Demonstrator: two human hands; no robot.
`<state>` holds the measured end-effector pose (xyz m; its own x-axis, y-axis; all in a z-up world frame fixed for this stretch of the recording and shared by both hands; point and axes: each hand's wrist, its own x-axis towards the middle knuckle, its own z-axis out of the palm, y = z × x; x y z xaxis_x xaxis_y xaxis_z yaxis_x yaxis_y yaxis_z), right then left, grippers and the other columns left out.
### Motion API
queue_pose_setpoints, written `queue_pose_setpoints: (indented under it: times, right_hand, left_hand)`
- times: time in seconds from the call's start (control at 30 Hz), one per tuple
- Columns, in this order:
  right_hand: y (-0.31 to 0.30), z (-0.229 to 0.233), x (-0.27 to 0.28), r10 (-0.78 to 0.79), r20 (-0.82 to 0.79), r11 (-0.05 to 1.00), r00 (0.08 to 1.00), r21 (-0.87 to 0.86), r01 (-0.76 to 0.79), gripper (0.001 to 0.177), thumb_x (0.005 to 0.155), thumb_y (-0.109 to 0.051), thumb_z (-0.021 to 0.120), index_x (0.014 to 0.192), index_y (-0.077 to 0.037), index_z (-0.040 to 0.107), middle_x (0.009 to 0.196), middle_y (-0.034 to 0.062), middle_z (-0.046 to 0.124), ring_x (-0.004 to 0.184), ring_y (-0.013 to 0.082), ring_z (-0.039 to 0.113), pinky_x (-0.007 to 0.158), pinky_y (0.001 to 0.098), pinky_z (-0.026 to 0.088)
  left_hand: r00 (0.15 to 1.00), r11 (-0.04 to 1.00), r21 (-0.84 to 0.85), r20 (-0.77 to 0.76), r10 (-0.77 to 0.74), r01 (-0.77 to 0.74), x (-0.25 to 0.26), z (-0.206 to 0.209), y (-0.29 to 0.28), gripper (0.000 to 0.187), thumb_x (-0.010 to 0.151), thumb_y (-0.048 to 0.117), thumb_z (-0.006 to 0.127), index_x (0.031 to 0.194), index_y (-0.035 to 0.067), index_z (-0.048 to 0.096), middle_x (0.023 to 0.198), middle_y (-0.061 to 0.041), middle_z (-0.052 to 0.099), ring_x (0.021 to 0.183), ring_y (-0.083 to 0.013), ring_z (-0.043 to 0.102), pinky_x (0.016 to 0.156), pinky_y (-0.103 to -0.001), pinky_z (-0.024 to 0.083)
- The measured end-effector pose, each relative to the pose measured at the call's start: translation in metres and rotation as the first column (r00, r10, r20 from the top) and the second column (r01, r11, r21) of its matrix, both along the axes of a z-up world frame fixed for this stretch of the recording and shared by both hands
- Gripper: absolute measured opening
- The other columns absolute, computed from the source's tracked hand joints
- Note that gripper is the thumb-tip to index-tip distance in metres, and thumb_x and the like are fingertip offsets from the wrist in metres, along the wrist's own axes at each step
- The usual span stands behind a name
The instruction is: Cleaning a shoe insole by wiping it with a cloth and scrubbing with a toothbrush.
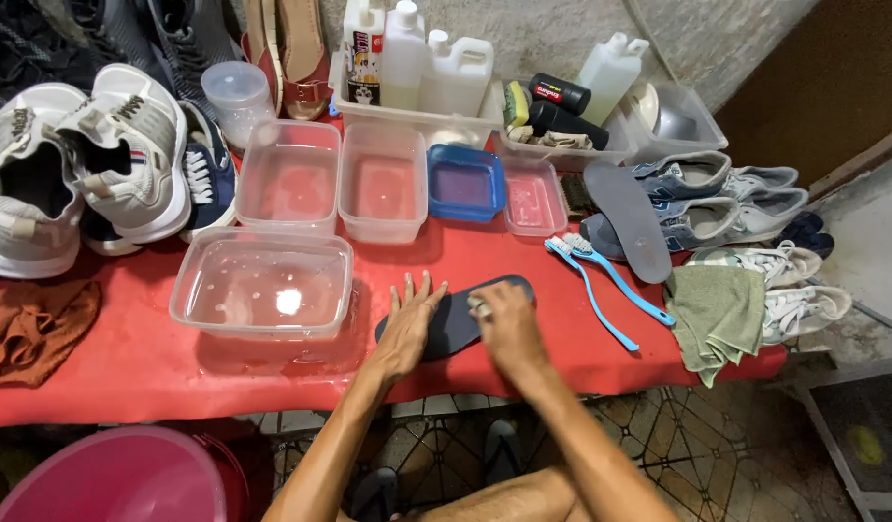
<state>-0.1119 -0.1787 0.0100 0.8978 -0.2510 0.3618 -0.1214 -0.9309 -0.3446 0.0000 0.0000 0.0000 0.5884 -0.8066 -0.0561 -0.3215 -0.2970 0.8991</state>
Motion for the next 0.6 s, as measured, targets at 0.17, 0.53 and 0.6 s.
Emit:
queue_pose_setpoints:
  times: [0.17, 0.53, 0.6]
  right_hand:
    - [0.043, 0.037, -0.018, 0.181, -0.139, 0.947, 0.974, 0.292, -0.135, 0.027, 0.088, -0.001, 0.070, 0.111, -0.014, 0.075, 0.100, 0.0091, 0.072, 0.098, 0.0332, 0.070, 0.092, 0.0437, 0.056]
    - [-0.037, -0.011, -0.023, -0.106, -0.100, 0.964, 0.989, -0.254, 0.078, 0.024, 0.094, -0.006, 0.060, 0.115, -0.012, 0.071, 0.097, 0.0097, 0.068, 0.094, 0.0307, 0.068, 0.083, 0.0405, 0.059]
    - [-0.008, -0.015, -0.025, -0.150, -0.086, 0.961, 0.985, -0.246, 0.125, 0.022, 0.092, -0.002, 0.061, 0.112, -0.006, 0.069, 0.094, 0.0136, 0.065, 0.089, 0.0339, 0.068, 0.077, 0.0427, 0.058]
  left_hand:
    - [1.000, 1.000, 0.006, 0.010, -0.024, 0.024, -0.001, 0.011, 0.005, 0.066, 0.104, 0.038, 0.013, 0.162, 0.019, 0.037, 0.172, -0.015, 0.014, 0.157, -0.0409, -0.001, 0.127, -0.050, -0.012]
    - [0.894, 0.955, 0.296, 0.432, -0.123, -0.011, -0.016, 0.009, -0.003, 0.065, 0.100, 0.043, 0.049, 0.162, 0.028, 0.034, 0.174, -0.011, 0.007, 0.159, -0.0360, -0.004, 0.126, -0.052, -0.009]
    - [0.882, 0.945, 0.325, 0.453, -0.133, -0.024, -0.017, 0.006, -0.004, 0.067, 0.099, 0.044, 0.053, 0.162, 0.028, 0.034, 0.174, -0.012, 0.007, 0.159, -0.0357, -0.004, 0.127, -0.053, -0.007]
